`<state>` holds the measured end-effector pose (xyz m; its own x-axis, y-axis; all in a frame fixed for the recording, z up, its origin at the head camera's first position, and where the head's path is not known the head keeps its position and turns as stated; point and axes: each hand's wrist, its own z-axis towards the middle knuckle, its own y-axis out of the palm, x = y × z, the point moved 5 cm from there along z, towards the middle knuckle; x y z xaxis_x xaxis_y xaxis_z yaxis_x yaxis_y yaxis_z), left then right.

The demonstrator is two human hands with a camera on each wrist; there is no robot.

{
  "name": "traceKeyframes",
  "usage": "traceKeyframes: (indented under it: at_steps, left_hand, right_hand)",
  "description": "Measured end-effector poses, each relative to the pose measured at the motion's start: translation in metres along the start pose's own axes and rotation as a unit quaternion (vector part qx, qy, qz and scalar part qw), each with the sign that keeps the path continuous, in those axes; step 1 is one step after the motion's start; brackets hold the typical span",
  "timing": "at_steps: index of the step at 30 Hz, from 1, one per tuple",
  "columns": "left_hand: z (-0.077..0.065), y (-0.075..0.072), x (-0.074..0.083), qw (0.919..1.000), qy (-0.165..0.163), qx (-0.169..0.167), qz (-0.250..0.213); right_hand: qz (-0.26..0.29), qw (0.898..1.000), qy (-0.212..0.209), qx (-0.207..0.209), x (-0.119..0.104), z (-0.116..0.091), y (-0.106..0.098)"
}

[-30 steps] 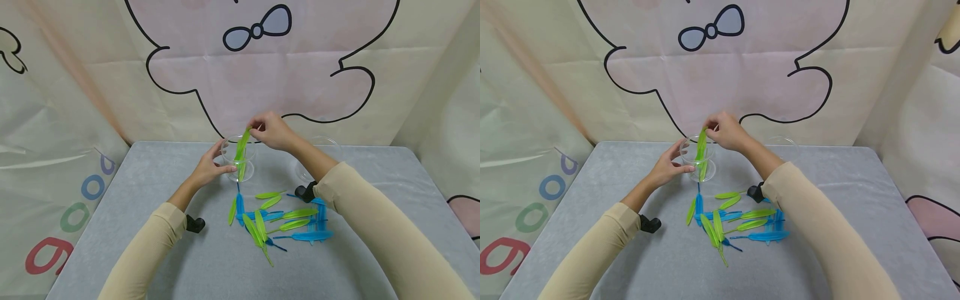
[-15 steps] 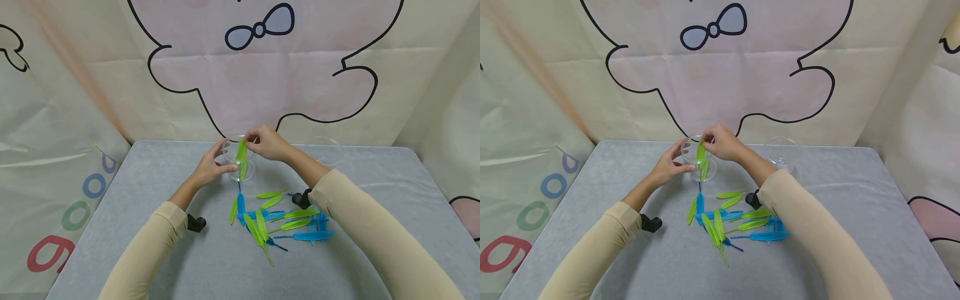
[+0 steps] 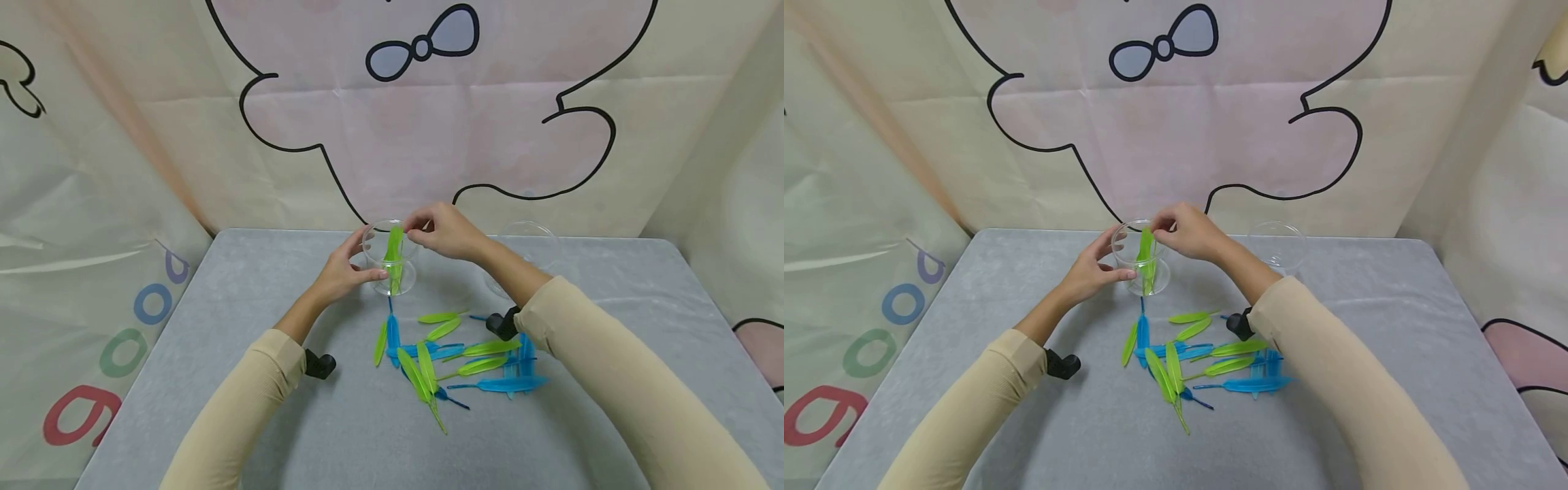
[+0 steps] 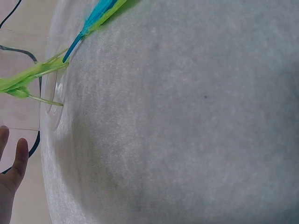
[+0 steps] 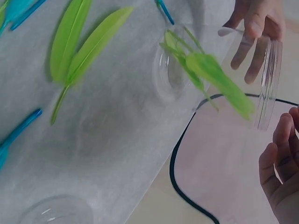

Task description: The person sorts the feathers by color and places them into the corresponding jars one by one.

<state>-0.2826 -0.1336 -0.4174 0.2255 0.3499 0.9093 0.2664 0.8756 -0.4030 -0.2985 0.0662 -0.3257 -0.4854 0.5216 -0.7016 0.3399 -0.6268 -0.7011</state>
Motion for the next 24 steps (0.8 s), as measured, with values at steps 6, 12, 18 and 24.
traceKeyframes:
  at_steps: [6, 12, 18, 24]
  left_hand:
    - [0.0, 0.0, 0.001, 0.9999, -0.006, 0.004, 0.011]
    - [0.0, 0.001, 0.001, 0.9997, -0.013, 0.005, 0.021]
    - [0.0, 0.001, 0.001, 0.9997, -0.012, 0.004, 0.02]
    - [0.0, 0.001, 0.001, 0.9998, -0.011, 0.002, 0.017]
  right_hand:
    - [0.013, 1.0, 0.019, 0.004, 0.01, -0.009, -0.008]
    - [0.019, 0.999, 0.045, -0.002, 0.02, -0.02, -0.01]
    - [0.018, 0.998, 0.058, -0.011, 0.03, -0.031, -0.005]
    - [0.024, 0.998, 0.061, -0.017, 0.038, -0.041, -0.001]
